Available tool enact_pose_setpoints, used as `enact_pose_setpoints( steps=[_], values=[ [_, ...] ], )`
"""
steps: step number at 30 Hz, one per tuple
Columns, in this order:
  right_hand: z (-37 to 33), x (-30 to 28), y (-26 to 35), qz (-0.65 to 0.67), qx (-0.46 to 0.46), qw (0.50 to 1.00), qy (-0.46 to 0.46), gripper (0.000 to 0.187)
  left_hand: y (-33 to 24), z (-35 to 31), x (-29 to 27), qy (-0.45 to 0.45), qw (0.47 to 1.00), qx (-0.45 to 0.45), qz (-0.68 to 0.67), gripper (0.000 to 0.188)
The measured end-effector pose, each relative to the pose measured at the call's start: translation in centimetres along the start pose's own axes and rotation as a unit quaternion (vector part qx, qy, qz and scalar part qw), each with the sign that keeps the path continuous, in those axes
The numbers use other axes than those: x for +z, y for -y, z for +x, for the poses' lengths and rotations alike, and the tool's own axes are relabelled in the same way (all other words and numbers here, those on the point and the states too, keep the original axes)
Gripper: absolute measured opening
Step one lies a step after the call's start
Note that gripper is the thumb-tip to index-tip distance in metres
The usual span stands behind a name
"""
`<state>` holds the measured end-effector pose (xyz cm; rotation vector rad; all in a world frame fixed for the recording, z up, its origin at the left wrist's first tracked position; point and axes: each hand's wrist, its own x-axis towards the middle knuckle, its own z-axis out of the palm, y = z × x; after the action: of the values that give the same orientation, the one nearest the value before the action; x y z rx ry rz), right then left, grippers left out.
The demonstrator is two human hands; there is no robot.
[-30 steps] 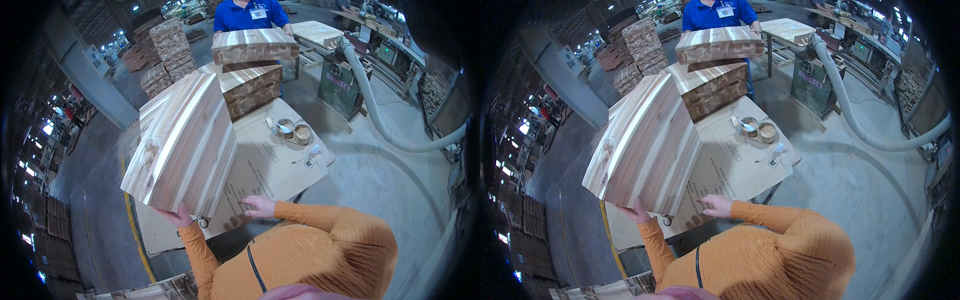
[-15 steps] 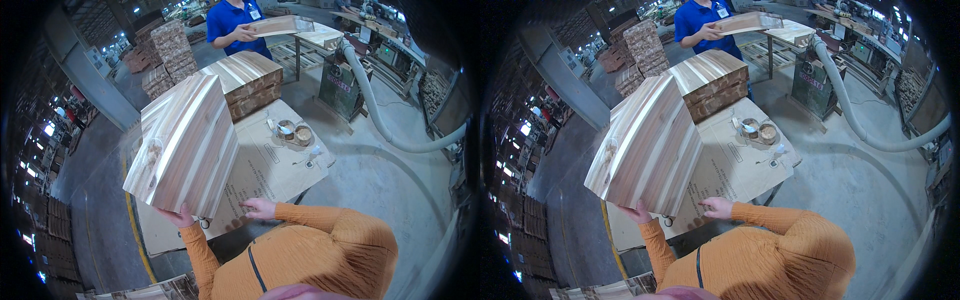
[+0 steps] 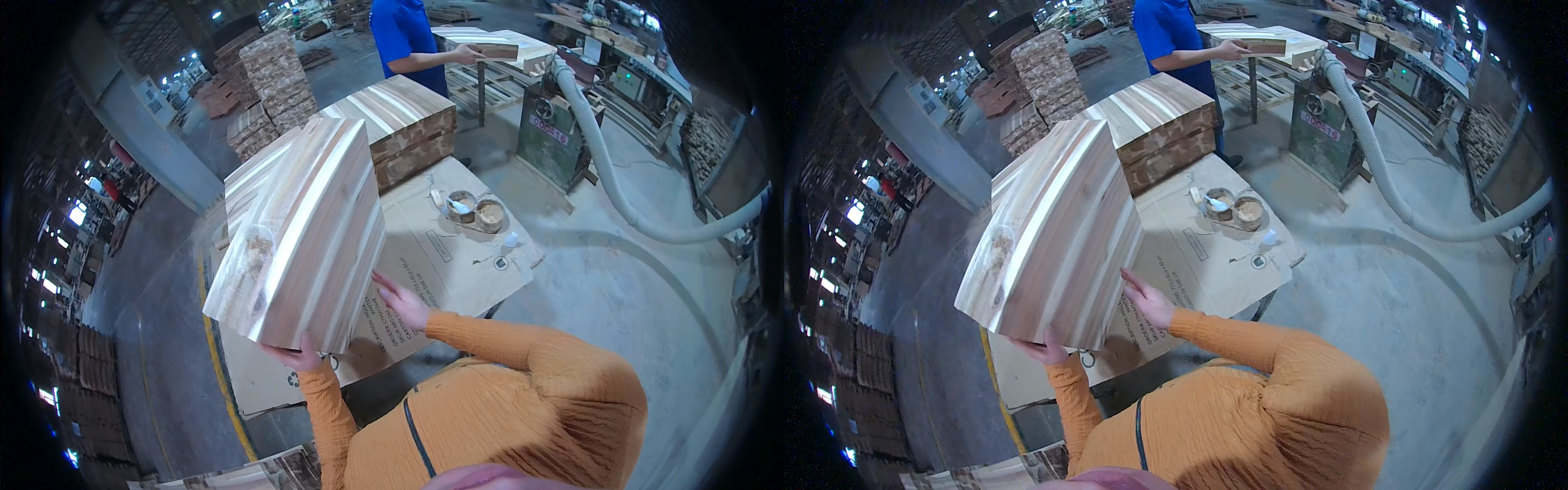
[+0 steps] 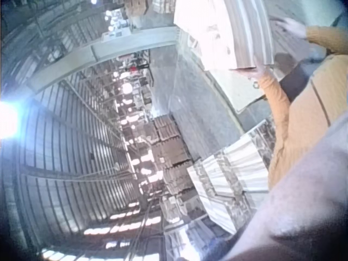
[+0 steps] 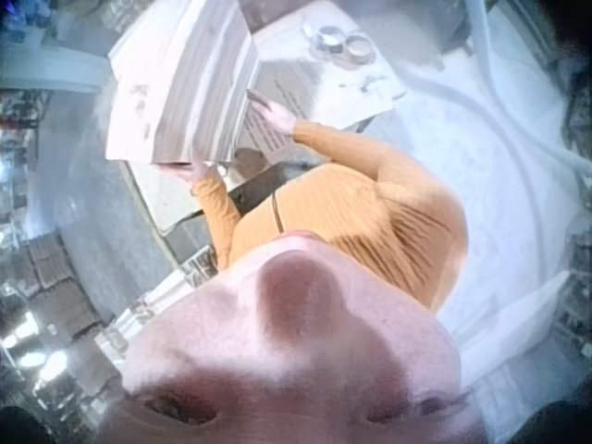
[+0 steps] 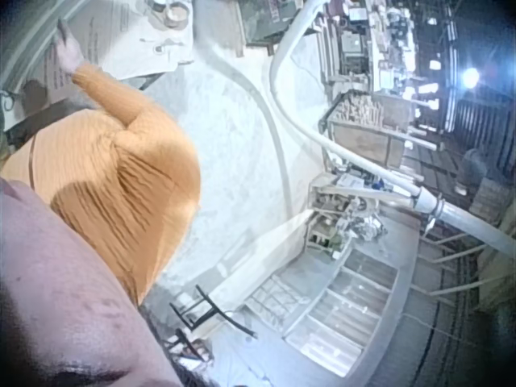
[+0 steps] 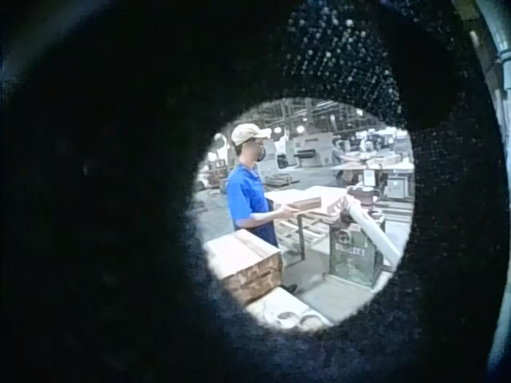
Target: The person picks up wooden planks, applies glue to the edges using a white squeeze bottle, and joins them together. They repeat this process for multiple planks, stacking the assembled pieces on a table.
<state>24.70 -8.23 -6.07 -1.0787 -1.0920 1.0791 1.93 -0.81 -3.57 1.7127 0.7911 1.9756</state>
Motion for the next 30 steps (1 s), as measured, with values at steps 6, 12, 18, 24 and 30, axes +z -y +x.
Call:
enact_pose_setpoints(
  steps=[6, 12, 18, 24, 30],
  values=[
    [3.8, 0.4, 2.6, 0.104, 0.001, 0.986, -0.128, 0.063, -1.5, -3.1, 1.8, 0.016, 0.999, 0.047, 0.001, 0.114],
    [4.6, -2.2, -3.7, 0.269, 0.032, 0.955, -0.116, 0.068, -7.0, -3.5, 6.5, 0.037, 0.959, 0.21, 0.189, 0.112],
    [-0.6, -4.5, -3.1, 0.33, 0.133, 0.93, -0.094, 0.063, -12.5, -3.5, 14.5, 0.04, 0.927, 0.343, 0.145, 0.082],
    [-4.5, -8.4, -1.0, 0.353, 0.183, 0.912, -0.096, 0.058, -17.9, -5.1, 19.0, 0.291, 0.888, 0.315, 0.169, 0.056],
    [-9.9, -13.5, 0.3, 0.363, 0.22, 0.896, -0.134, 0.053, -20.2, -8.1, 24.1, 0.385, 0.79, 0.431, 0.206, 0.044]
  ],
)
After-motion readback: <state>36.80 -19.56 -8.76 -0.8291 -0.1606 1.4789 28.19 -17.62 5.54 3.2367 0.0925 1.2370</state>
